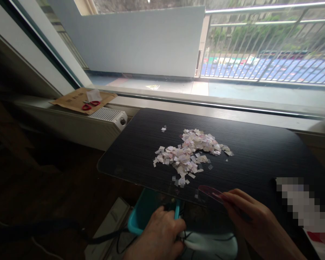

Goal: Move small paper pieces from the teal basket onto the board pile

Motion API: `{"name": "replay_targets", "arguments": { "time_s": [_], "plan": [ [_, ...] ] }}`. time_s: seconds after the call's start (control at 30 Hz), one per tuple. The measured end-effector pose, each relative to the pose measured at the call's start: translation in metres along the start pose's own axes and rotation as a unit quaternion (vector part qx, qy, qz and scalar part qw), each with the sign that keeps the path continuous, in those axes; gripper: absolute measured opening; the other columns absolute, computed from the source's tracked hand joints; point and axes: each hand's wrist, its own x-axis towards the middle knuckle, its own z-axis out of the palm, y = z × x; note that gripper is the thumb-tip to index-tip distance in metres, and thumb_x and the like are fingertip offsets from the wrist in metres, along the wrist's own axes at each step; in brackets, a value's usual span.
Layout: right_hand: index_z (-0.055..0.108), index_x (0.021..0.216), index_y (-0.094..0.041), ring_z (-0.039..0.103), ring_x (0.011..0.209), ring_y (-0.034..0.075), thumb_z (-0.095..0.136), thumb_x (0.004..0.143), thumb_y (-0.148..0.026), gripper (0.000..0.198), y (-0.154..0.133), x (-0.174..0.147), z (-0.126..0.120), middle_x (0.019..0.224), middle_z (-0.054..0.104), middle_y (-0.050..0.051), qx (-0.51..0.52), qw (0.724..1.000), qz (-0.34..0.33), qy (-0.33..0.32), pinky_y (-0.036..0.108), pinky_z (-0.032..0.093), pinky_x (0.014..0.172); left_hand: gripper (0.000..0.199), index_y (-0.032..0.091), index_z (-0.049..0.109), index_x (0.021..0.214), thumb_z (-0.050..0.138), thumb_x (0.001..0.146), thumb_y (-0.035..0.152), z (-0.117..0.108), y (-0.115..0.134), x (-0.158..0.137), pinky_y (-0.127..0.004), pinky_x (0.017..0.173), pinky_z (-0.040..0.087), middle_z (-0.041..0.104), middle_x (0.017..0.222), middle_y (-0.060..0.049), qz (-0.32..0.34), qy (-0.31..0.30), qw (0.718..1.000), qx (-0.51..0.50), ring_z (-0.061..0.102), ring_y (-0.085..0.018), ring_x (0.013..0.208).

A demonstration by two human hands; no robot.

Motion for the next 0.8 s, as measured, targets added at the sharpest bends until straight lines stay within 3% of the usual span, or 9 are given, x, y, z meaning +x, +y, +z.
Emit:
{"name": "replay_targets", "arguments": {
  "time_s": [0.23, 0.4, 0.53, 0.8],
  "plan": [
    [0.059, 0.102, -0.025, 0.062, 0.073, 0.009, 0.044, 0.097, -0.021, 0.016, 0.0, -0.007, 0.001, 0.089, 0.059, 0.0, 0.016, 0.996, -0.022, -0.082, 0.017, 0.048, 0.062, 0.019, 0.023, 0.064, 0.086, 0.058, 0.07, 0.013, -0.004, -0.002, -0.007, -0.037, 0.096, 0.03, 0.06, 0.088, -0.002, -0.02, 0.007, 1.0, -0.014, 0.056, -0.02, 0.093],
    [0.059, 0.102, -0.024, 0.063, 0.075, 0.011, 0.045, 0.096, -0.021, 0.016, -0.004, -0.012, -0.003, 0.09, 0.06, 0.002, 0.007, 0.999, -0.02, -0.043, 0.018, 0.05, 0.064, 0.019, 0.023, 0.064, 0.085, 0.058, 0.071, 0.013, -0.003, -0.003, -0.007, -0.037, 0.096, 0.031, 0.06, 0.087, -0.002, -0.019, 0.013, 1.0, -0.013, 0.056, -0.02, 0.09],
    [0.061, 0.097, -0.023, 0.064, 0.069, 0.01, 0.048, 0.094, -0.019, 0.015, -0.012, -0.011, -0.003, 0.084, 0.062, 0.001, 0.004, 0.997, -0.047, -0.058, 0.016, 0.05, 0.06, 0.017, 0.022, 0.064, 0.085, 0.059, 0.071, 0.013, -0.004, -0.003, -0.006, -0.035, 0.092, 0.033, 0.061, 0.086, -0.002, -0.017, 0.008, 1.0, -0.008, 0.056, -0.02, 0.09],
    [0.064, 0.099, -0.022, 0.063, 0.075, 0.012, 0.045, 0.096, -0.022, 0.019, -0.024, 0.027, 0.016, 0.09, 0.063, 0.003, -0.006, 0.999, -0.038, -0.006, 0.021, 0.05, 0.066, 0.009, 0.021, 0.061, 0.079, 0.063, 0.072, 0.017, 0.0, -0.005, -0.008, -0.033, 0.087, 0.037, 0.061, 0.084, -0.001, -0.015, 0.029, 0.999, 0.007, 0.055, -0.021, 0.085]
  ]
}}
